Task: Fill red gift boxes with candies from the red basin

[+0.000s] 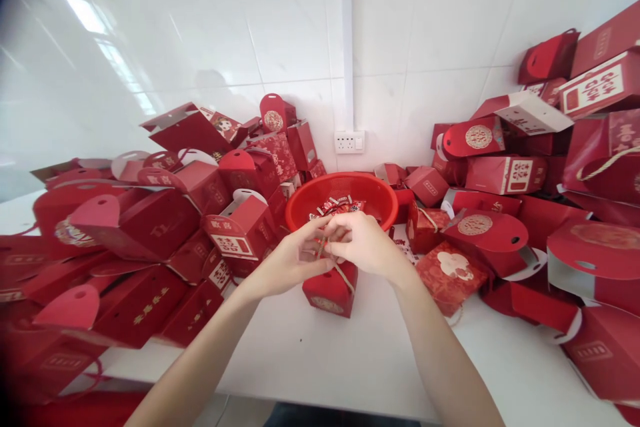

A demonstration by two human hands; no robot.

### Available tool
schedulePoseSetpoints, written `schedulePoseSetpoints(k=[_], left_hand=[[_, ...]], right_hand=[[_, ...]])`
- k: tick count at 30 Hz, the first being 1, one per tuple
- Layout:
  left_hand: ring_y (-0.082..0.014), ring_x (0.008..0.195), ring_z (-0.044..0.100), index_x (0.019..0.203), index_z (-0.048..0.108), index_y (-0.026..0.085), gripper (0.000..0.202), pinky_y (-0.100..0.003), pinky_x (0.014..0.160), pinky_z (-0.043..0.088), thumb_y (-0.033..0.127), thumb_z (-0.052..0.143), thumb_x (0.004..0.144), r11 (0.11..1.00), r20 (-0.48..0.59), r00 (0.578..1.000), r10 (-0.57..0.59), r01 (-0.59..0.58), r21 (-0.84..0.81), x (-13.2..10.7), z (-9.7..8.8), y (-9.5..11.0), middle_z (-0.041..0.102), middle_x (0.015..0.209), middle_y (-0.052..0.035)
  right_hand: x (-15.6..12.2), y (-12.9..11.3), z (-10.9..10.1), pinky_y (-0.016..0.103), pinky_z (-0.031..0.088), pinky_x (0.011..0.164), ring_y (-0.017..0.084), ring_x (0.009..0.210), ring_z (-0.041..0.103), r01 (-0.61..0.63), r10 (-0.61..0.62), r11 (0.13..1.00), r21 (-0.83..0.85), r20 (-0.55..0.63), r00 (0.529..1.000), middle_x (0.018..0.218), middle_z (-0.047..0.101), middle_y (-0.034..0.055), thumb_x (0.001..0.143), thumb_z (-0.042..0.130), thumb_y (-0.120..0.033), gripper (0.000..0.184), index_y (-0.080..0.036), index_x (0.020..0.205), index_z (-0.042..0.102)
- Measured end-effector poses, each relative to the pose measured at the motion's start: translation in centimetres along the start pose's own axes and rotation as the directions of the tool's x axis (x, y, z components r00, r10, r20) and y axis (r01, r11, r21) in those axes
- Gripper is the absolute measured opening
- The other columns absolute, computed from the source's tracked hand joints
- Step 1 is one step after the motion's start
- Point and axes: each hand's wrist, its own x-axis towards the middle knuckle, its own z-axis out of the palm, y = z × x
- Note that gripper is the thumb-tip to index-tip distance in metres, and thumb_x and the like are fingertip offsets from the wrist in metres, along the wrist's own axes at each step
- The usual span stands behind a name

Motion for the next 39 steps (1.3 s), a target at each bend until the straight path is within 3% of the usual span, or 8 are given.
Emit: schedulePoseSetpoints(k=[3, 10, 18, 21, 24, 30, 36, 39], left_hand=[[-0.0248, 0.104, 0.07, 0.133, 0.056, 0.019, 0.052, -0.036, 0.089, 0.057, 0.022, 0.071, 0.084, 0.999, -0.019, 1.0, 0.001, -0.002, -0.046, 0.4, 0.4, -0.8, 0.068, 0.124, -0.0119], [-0.0225, 0.095, 0.072, 0.125, 0.058, 0.016, 0.049, -0.033, 0.08, 0.058, 0.016, 0.072, 0.078, 0.99, -0.095, 0.992, -0.083, 0.071, -0.12, 1.1, 1.5, -2.2, 0.071, 0.117, -0.0109], [-0.0154, 0.078, 0.071, 0.125, 0.058, 0.018, 0.05, -0.03, 0.076, 0.058, 0.015, 0.07, 0.077, 0.945, -0.06, 0.989, -0.138, 0.114, -0.307, 1.2, 1.5, -2.0, 0.07, 0.104, -0.0055], [-0.0159, 0.08, 0.071, 0.131, 0.056, 0.02, 0.054, -0.032, 0.078, 0.059, 0.014, 0.064, 0.078, 0.944, -0.022, 0.994, -0.107, 0.095, -0.317, 0.9, 1.2, -1.8, 0.067, 0.115, -0.0078], [-0.0176, 0.087, 0.071, 0.146, 0.046, 0.025, 0.068, -0.037, 0.085, 0.06, 0.01, 0.054, 0.08, 0.973, 0.022, 0.998, -0.065, 0.068, -0.22, 0.4, 0.8, -1.5, 0.065, 0.124, -0.0092], [-0.0218, 0.107, 0.066, 0.153, 0.041, 0.022, 0.07, -0.037, 0.095, 0.055, 0.005, 0.041, 0.085, 0.969, -0.01, 1.0, 0.02, -0.017, 0.247, -0.3, 0.1, -0.7, 0.071, 0.1, -0.0057], [-0.0142, 0.071, 0.065, 0.155, 0.038, 0.025, 0.072, -0.026, 0.07, 0.056, 0.006, 0.042, 0.086, 0.95, -0.069, 0.998, -0.014, 0.035, 0.312, -0.4, 0.2, -1.3, 0.072, 0.088, -0.0014], [-0.0152, 0.083, 0.069, 0.151, 0.045, 0.025, 0.069, -0.026, 0.078, 0.057, 0.007, 0.045, 0.085, 0.961, -0.134, 0.991, 0.01, 0.028, 0.274, -0.3, 0.4, -2.0, 0.073, 0.104, -0.0035]], right_hand=[[0.1, 0.1, 0.0, 0.031, 0.059, 0.066, 0.02, 0.076, 0.074, 0.011, -0.009, 0.998, -0.069, 0.04, 0.999, 0.082, 0.076, 0.0027, 0.077, 0.066, -0.012, 0.014, -0.02, 0.088, 0.071], [0.1, 0.3, -0.5, 0.034, 0.06, 0.077, 0.023, 0.09, 0.076, 0.022, -0.014, 0.998, -0.059, 0.128, 0.992, 0.096, 0.078, 0.0059, 0.082, 0.066, -0.018, 0.014, -0.019, 0.094, 0.071], [0.1, 0.3, -1.0, 0.032, 0.056, 0.071, 0.02, 0.076, 0.074, -0.001, 0.017, 0.985, -0.175, 0.091, 0.996, 0.087, 0.077, 0.0039, 0.084, 0.064, -0.02, 0.01, -0.02, 0.094, 0.068], [0.1, 0.2, -0.8, 0.031, 0.053, 0.068, 0.019, 0.072, 0.073, -0.008, 0.035, 0.979, -0.205, 0.126, 0.991, 0.08, 0.076, 0.0018, 0.088, 0.059, -0.02, 0.009, -0.021, 0.094, 0.066], [0.2, 0.3, -0.4, 0.03, 0.051, 0.067, 0.019, 0.075, 0.07, 0.011, 0.014, 0.97, -0.242, 0.098, 0.995, 0.083, 0.074, 0.0019, 0.087, 0.058, -0.017, 0.007, -0.021, 0.09, 0.063], [0.6, 0.8, 0.3, 0.028, 0.048, 0.068, 0.017, 0.076, 0.065, 0.049, -0.039, 0.982, -0.182, 0.058, 0.998, 0.08, 0.068, -0.0002, 0.075, 0.063, -0.012, 0.011, -0.021, 0.078, 0.055], [1.0, 1.1, 0.8, 0.027, 0.046, 0.064, 0.016, 0.07, 0.063, 0.031, -0.035, 0.994, -0.102, -0.041, 0.999, 0.074, 0.062, -0.0027, 0.071, 0.062, -0.013, 0.012, -0.021, 0.072, 0.053], [1.2, 1.1, 1.2, 0.028, 0.048, 0.065, 0.016, 0.072, 0.064, 0.015, -0.023, 0.995, -0.103, -0.085, 0.996, 0.076, 0.063, -0.0016, 0.069, 0.062, -0.012, 0.012, -0.021, 0.073, 0.054]])
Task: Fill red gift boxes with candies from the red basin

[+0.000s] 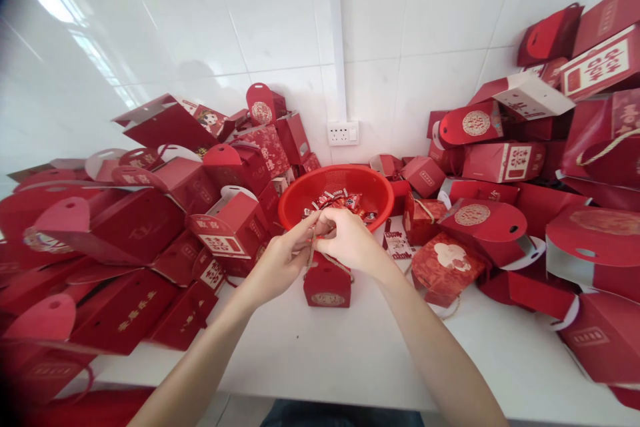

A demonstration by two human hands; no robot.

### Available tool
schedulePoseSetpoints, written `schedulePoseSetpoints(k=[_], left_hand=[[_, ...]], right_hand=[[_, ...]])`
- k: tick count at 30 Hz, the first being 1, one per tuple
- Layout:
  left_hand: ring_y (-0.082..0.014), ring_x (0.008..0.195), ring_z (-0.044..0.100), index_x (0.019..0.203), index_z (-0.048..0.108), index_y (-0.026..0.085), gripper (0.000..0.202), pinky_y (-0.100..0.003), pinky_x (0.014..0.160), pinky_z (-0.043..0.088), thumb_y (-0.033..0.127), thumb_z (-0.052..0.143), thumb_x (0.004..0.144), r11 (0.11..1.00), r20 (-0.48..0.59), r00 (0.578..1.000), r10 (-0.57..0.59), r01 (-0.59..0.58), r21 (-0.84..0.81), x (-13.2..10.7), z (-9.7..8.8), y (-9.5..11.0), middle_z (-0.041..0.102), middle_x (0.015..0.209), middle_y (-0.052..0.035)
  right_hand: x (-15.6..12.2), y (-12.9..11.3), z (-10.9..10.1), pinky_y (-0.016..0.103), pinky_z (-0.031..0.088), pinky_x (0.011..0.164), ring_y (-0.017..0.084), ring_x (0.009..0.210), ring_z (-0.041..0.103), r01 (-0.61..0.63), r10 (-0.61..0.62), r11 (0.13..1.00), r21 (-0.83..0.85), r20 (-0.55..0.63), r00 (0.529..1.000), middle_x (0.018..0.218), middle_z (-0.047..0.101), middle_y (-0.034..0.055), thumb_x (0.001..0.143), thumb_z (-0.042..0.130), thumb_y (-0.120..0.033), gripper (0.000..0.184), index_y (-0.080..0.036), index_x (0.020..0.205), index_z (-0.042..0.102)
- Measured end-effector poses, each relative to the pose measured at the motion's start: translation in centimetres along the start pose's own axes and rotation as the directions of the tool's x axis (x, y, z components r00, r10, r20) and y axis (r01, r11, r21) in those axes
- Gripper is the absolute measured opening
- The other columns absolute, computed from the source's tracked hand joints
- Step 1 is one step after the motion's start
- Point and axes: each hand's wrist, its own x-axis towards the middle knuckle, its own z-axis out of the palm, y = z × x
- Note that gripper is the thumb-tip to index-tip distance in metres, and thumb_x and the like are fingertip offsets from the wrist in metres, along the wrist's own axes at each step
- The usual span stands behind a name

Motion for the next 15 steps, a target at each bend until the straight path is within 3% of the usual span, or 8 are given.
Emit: schedulePoseSetpoints(k=[3, 7, 12, 15], left_hand=[[-0.0168, 0.092, 0.071, 0.149, 0.047, 0.025, 0.066, -0.027, 0.081, 0.057, 0.01, 0.048, 0.085, 1.0, -0.042, 0.999, -0.004, 0.003, -0.031, 0.0, 0.2, -0.2, 0.072, 0.114, -0.0039], [-0.0151, 0.078, 0.068, 0.144, 0.05, 0.026, 0.067, -0.025, 0.073, 0.055, 0.011, 0.055, 0.079, 0.999, -0.021, 0.999, -0.039, 0.038, -0.011, -0.2, 0.2, 0.3, 0.073, 0.098, 0.0004], [-0.012, 0.07, 0.063, 0.137, 0.049, 0.026, 0.065, -0.022, 0.066, 0.049, 0.011, 0.059, 0.075, 0.998, -0.005, 0.998, -0.065, 0.065, 0.018, -0.5, 0.7, 0.4, 0.072, 0.096, 0.0028], [-0.0131, 0.067, 0.058, 0.124, 0.055, 0.022, 0.05, -0.024, 0.064, 0.046, 0.015, 0.061, 0.075, 0.991, 0.016, 0.994, -0.108, 0.106, 0.087, -0.9, 1.2, -0.5, 0.068, 0.084, 0.0035]], right_hand=[[0.0, -0.1, 0.4, 0.028, 0.05, 0.065, 0.017, 0.075, 0.066, -0.019, 0.019, 1.0, 0.008, -0.009, 1.0, 0.079, 0.064, -0.0008, 0.069, 0.063, -0.011, 0.015, -0.021, 0.074, 0.053], [0.1, -0.3, 1.0, 0.027, 0.049, 0.061, 0.017, 0.072, 0.067, -0.058, 0.058, 0.998, 0.015, 0.01, 0.998, 0.078, 0.065, -0.0008, 0.069, 0.065, -0.007, 0.02, -0.021, 0.074, 0.052], [0.3, -0.4, 1.4, 0.026, 0.048, 0.063, 0.016, 0.07, 0.066, -0.069, 0.069, 0.994, -0.082, -0.011, 0.998, 0.075, 0.065, -0.0014, 0.068, 0.058, 0.002, 0.023, -0.021, 0.072, 0.052], [0.3, -0.1, 1.3, 0.026, 0.048, 0.064, 0.015, 0.07, 0.064, -0.037, 0.034, 0.99, -0.139, -0.023, 0.999, 0.076, 0.065, -0.0019, 0.065, 0.055, 0.004, 0.025, -0.02, 0.074, 0.056]])
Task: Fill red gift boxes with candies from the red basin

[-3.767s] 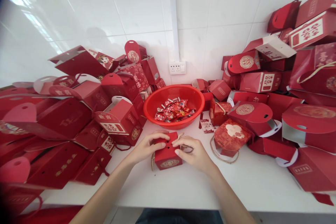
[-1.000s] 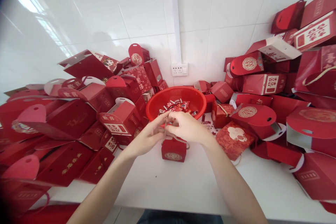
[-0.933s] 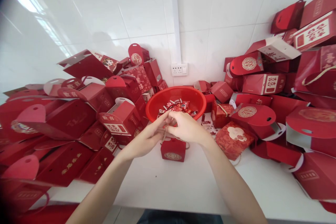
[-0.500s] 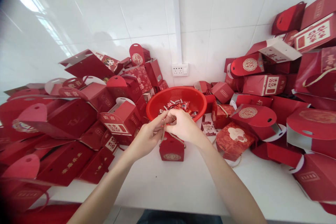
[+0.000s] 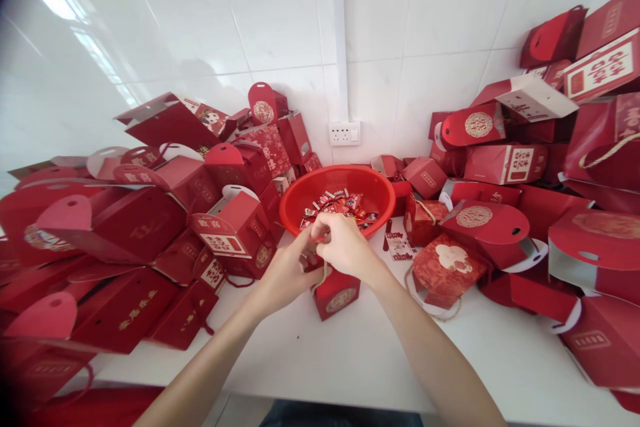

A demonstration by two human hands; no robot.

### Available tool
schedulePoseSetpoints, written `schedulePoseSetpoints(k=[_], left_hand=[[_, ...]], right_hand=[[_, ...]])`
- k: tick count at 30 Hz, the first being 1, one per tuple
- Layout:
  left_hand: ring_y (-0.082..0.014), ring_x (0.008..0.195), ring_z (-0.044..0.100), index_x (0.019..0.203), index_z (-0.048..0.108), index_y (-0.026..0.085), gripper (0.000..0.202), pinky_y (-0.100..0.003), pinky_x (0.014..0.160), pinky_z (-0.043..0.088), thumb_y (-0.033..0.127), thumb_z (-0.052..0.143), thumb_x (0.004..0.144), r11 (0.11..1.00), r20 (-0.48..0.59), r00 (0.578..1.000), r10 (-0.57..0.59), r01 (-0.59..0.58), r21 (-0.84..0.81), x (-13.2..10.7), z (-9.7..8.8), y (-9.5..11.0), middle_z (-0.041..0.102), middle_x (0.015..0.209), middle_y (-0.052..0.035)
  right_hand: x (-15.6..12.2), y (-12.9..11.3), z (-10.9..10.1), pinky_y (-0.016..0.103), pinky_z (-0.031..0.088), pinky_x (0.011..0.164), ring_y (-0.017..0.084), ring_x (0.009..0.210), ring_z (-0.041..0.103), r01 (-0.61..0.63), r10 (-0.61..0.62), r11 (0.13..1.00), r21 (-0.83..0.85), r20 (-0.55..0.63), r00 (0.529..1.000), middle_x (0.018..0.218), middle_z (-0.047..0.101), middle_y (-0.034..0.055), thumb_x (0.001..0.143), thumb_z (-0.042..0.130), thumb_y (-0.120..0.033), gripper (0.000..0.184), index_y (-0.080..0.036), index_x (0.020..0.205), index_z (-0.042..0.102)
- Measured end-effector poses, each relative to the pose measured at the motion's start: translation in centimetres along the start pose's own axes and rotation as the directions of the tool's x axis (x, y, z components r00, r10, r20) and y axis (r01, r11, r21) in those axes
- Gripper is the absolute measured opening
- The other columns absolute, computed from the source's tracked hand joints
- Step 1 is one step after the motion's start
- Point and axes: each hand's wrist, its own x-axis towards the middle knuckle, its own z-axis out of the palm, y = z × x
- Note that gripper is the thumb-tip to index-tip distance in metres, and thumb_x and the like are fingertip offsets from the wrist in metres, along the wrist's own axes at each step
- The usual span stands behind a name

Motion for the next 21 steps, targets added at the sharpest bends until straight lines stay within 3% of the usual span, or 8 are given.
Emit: schedulePoseSetpoints(k=[5, 11, 15, 18, 21], left_hand=[[-0.0153, 0.07, 0.056, 0.113, 0.062, 0.019, 0.039, -0.027, 0.066, 0.043, 0.018, 0.064, 0.074, 0.994, 0.038, 0.998, -0.052, 0.049, 0.098, -0.3, 0.2, -1.3, 0.062, 0.078, 0.0023], [-0.0164, 0.08, 0.06, 0.095, 0.065, 0.019, 0.023, -0.027, 0.074, 0.046, 0.013, 0.064, 0.073, 0.997, 0.075, 0.997, 0.022, -0.028, 0.077, 0.2, -1.4, -1.2, 0.068, 0.091, -0.0013], [-0.0166, 0.086, 0.066, 0.12, 0.054, 0.021, 0.033, -0.029, 0.078, 0.051, 0.022, 0.058, 0.087, 0.991, -0.053, 0.998, 0.036, -0.042, -0.129, 0.1, -1.4, -1.3, 0.071, 0.096, -0.002], [-0.0167, 0.085, 0.068, 0.102, 0.054, 0.02, 0.016, -0.028, 0.077, 0.052, 0.03, 0.058, 0.091, 0.967, -0.172, 0.985, 0.021, -0.064, -0.246, -0.4, -0.7, -1.0, 0.07, 0.091, -0.0024], [-0.0163, 0.082, 0.066, 0.091, 0.058, 0.018, 0.015, -0.028, 0.077, 0.05, 0.031, 0.065, 0.086, 0.979, -0.166, 0.986, 0.032, -0.064, -0.192, -0.9, 0.0, -0.3, 0.071, 0.088, -0.0021]], right_hand=[[-0.1, 0.3, -0.3, 0.026, 0.047, 0.062, 0.015, 0.069, 0.063, 0.016, -0.017, 0.999, 0.029, 0.036, 0.999, 0.077, 0.066, -0.0007, 0.066, 0.056, 0.0, 0.022, -0.02, 0.076, 0.059], [-0.4, -0.2, -0.2, 0.026, 0.048, 0.06, 0.015, 0.066, 0.063, 0.03, -0.036, 0.992, 0.119, 0.047, 0.998, 0.069, 0.062, -0.0022, 0.068, 0.06, -0.005, 0.017, -0.02, 0.076, 0.059], [-0.4, -0.2, -0.2, 0.028, 0.051, 0.061, 0.017, 0.069, 0.066, 0.019, -0.019, 0.987, 0.161, -0.005, 1.0, 0.072, 0.063, -0.0009, 0.071, 0.062, -0.009, 0.013, -0.02, 0.076, 0.058], [-0.2, -0.2, -0.1, 0.029, 0.052, 0.064, 0.019, 0.074, 0.068, 0.009, -0.006, 0.992, 0.123, -0.022, 1.0, 0.076, 0.066, 0.0005, 0.071, 0.062, -0.007, 0.014, -0.02, 0.076, 0.058], [-0.2, -0.4, 0.1, 0.03, 0.053, 0.07, 0.019, 0.078, 0.07, 0.037, -0.035, 0.995, 0.094, -0.025, 0.999, 0.08, 0.068, 0.0014, 0.073, 0.061, -0.007, 0.013, -0.02, 0.076, 0.058]])
